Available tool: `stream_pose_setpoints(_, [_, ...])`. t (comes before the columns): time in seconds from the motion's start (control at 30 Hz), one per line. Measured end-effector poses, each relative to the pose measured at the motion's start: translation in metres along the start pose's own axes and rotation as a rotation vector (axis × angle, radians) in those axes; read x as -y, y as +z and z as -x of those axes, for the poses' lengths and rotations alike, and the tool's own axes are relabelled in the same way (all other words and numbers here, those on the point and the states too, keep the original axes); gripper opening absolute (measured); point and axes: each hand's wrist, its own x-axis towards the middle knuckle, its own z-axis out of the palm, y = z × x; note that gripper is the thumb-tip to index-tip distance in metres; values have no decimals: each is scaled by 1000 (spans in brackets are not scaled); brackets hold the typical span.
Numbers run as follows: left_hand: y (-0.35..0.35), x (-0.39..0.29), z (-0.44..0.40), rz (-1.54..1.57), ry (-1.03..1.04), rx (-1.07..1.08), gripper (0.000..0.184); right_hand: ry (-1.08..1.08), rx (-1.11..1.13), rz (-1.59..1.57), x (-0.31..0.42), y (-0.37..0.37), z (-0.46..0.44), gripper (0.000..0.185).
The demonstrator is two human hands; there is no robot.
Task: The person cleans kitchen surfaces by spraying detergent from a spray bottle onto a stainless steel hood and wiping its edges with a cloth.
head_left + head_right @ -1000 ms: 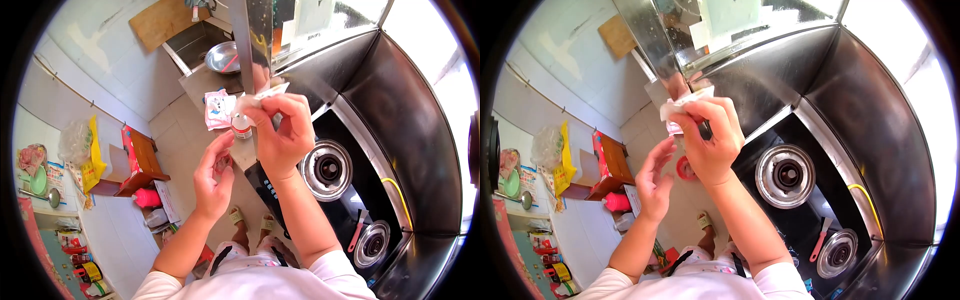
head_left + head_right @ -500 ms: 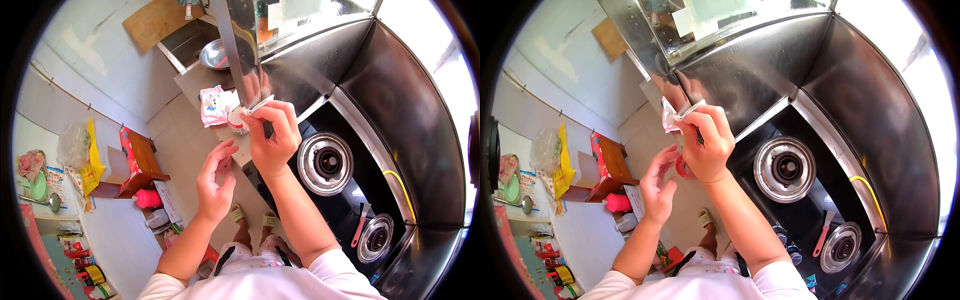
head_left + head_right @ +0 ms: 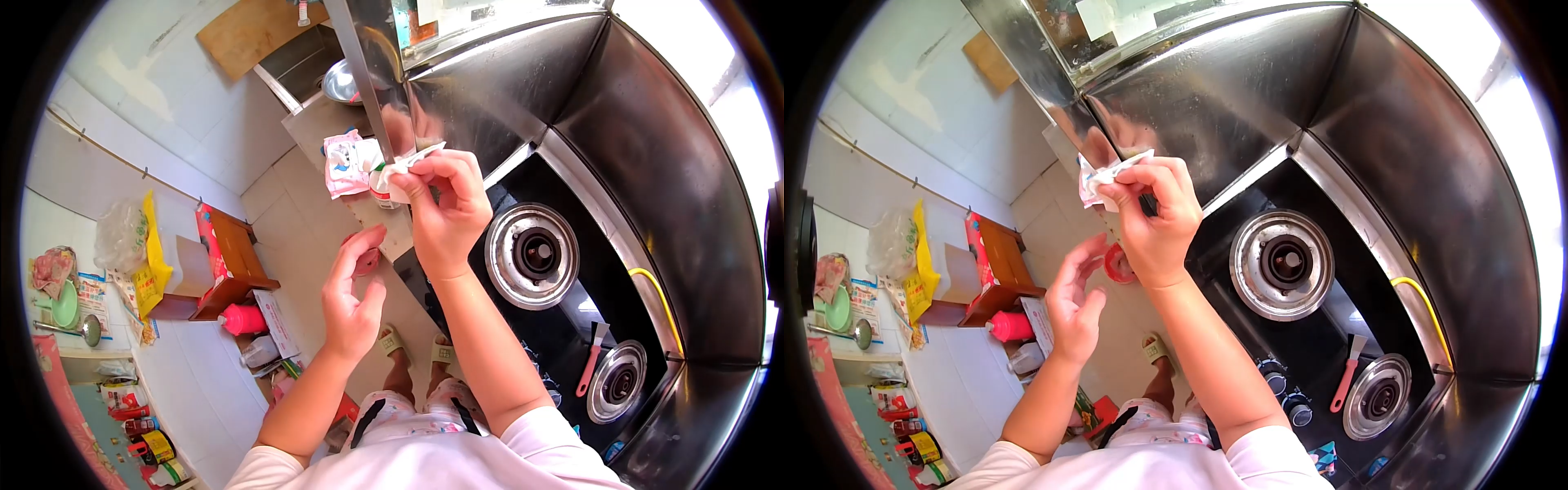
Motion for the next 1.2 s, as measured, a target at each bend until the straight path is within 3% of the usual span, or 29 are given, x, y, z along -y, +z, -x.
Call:
stream_pose_setpoints(0.13, [12,-3,-12,84,38,-32,54,-17,46,187,-24,-14,27,25])
stream_pose_setpoints(0.2, [14,4,-16,-51,142,7,56,-68,-16,223,-26,-12,32,22])
stream_pose_setpoints(0.3, [20,6,-18,-30,94,-15,56,-162,-21,381,-22,-9,34,22])
stream_pose_setpoints(0.4, [23,-1,-22,33,67,-31,61,-227,-39,397,-15,-4,27,21])
stream_pose_setpoints(0.47, [22,-15,-24,-125,167,-33,68,-274,-53,384,-3,2,13,22])
stream_pose_setpoints(0.63, [19,-29,-33,-84,260,17,73,-332,-52,343,13,13,-8,22])
stream_pose_setpoints(0.77, [30,-2,-25,127,187,56,79,-298,-2,424,-3,0,7,22])
stream_pose_setpoints(0.87, [33,15,-20,45,155,53,82,-220,-1,456,-16,-5,23,22])
stream_pose_setpoints(1.0, [30,-10,-29,-86,305,38,81,-238,-12,472,1,1,10,22])
stream_pose_setpoints(1.13, [22,-39,-48,-28,348,17,83,-292,-59,365,33,20,-22,21])
stream_pose_setpoints(1.2, [20,-46,-55,-71,477,0,83,-330,-74,378,41,24,-30,21])
